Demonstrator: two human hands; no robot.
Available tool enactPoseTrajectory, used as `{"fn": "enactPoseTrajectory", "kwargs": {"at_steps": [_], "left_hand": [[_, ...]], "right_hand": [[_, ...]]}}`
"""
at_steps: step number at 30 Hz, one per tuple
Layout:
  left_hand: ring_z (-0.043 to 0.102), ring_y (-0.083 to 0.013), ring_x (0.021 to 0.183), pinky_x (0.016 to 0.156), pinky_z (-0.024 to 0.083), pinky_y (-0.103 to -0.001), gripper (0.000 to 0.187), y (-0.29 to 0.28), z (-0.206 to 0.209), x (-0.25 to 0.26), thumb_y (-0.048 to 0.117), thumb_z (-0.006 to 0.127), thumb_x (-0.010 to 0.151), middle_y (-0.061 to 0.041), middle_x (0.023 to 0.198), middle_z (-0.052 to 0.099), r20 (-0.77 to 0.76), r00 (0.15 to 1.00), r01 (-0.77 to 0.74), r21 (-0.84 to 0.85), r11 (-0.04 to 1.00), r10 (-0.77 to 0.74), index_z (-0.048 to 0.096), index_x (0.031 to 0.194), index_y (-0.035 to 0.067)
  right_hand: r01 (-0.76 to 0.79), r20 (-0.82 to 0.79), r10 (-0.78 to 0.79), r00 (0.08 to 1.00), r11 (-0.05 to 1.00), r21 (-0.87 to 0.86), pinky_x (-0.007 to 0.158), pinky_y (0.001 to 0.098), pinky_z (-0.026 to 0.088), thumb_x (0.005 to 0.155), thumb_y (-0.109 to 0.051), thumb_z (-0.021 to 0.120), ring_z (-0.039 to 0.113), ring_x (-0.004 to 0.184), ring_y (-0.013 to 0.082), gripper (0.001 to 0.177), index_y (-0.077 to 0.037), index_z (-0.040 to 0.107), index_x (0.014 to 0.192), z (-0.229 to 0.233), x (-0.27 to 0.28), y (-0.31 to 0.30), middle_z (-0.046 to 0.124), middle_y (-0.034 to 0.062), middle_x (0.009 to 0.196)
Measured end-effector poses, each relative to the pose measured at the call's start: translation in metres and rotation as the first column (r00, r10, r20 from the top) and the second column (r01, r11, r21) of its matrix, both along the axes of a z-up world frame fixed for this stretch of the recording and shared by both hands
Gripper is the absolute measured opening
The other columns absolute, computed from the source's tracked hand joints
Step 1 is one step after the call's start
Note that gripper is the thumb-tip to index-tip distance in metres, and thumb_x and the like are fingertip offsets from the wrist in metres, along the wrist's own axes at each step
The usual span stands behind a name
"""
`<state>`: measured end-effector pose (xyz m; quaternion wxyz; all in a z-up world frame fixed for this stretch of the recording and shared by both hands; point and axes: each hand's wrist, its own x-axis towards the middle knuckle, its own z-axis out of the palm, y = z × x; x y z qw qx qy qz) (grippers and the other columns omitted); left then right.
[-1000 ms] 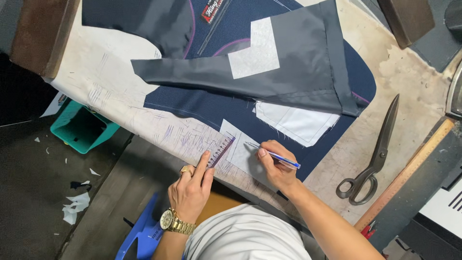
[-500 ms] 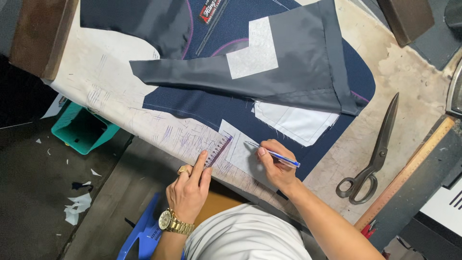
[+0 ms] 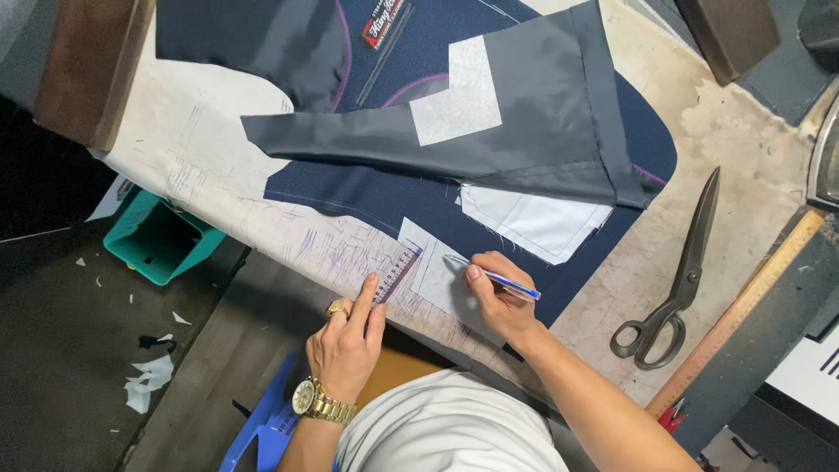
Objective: The person marks a blue fabric piece with a pen and a pink chalk tool using a ruler to guide the lines.
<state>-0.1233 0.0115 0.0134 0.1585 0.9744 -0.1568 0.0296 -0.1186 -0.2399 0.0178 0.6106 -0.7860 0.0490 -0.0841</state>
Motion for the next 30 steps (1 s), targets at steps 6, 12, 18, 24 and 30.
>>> {"fn": "enactPoseTrajectory", "kwargs": {"at_steps": [6, 12, 18, 24, 30], "left_hand": [[0.07, -0.0311, 0.071, 0.052, 0.051, -0.047, 0.045, 0.009, 0.01, 0.006, 0.035, 0.063, 0.099, -0.011, 0.103, 0.077, -0.225, 0.952, -0.242, -0.132, 0.961, 0.209, 0.063, 0.141, 0.018], [0.063, -0.029, 0.055, 0.045, 0.047, -0.043, 0.045, 0.015, 0.02, 0.013, 0.031, 0.066, 0.099, -0.007, 0.095, 0.072, -0.089, 0.995, -0.044, -0.09, 0.995, 0.036, 0.061, 0.142, 0.02], [0.064, -0.035, 0.055, 0.045, 0.047, -0.049, 0.049, 0.001, 0.002, 0.047, 0.041, 0.057, 0.1, -0.006, 0.093, 0.067, -0.203, 0.979, -0.007, 0.052, 0.999, 0.018, 0.055, 0.148, 0.031], [0.069, -0.0428, 0.069, 0.057, 0.051, -0.057, 0.05, 0.069, 0.013, 0.113, 0.045, 0.053, 0.101, -0.015, 0.089, 0.072, -0.18, 0.966, -0.147, 0.197, 0.969, 0.183, 0.053, 0.151, 0.04], [0.065, -0.0282, 0.077, 0.067, 0.052, -0.047, 0.052, 0.169, 0.006, 0.159, 0.031, 0.064, 0.098, -0.006, 0.083, 0.064, -0.096, 0.986, -0.147, -0.085, 0.986, 0.139, 0.062, 0.147, 0.014]], "right_hand": [[0.009, -0.054, -0.008, 0.999, 1.0, 0.027, 0.061, 0.0277, 0.044, 0.104, -0.017, 0.057, 0.055, 0.067, 0.0161, 0.024, -0.001, 0.066, 0.089, -0.002, -0.003, -0.001, 0.061, 0.0071, 0.075], [0.103, -0.126, -0.094, 0.988, 0.993, 0.064, 0.06, 0.0263, 0.041, 0.103, -0.017, 0.057, 0.052, 0.062, 0.0131, 0.026, -0.005, 0.065, 0.081, 0.007, -0.002, 0.005, 0.06, 0.0039, 0.072], [0.183, -0.188, -0.17, 0.967, 0.982, 0.055, 0.059, 0.0258, 0.042, 0.1, -0.016, 0.061, 0.053, 0.064, 0.0113, 0.017, -0.005, 0.071, 0.091, -0.004, -0.007, 0.006, 0.062, 0.0027, 0.078], [0.349, -0.271, -0.304, 0.914, 0.927, 0.139, 0.054, 0.0248, 0.055, 0.1, -0.015, 0.061, 0.06, 0.066, 0.0148, 0.017, -0.003, 0.072, 0.095, 0.011, -0.006, 0.021, 0.068, 0.0055, 0.084], [0.542, 0.041, -0.546, 0.836, 0.815, -0.204, 0.072, 0.0302, 0.062, 0.105, -0.014, 0.052, 0.069, 0.081, 0.021, 0.023, 0.004, 0.066, 0.109, 0.025, -0.026, 0.059, 0.071, 0.0135, 0.097]]}}
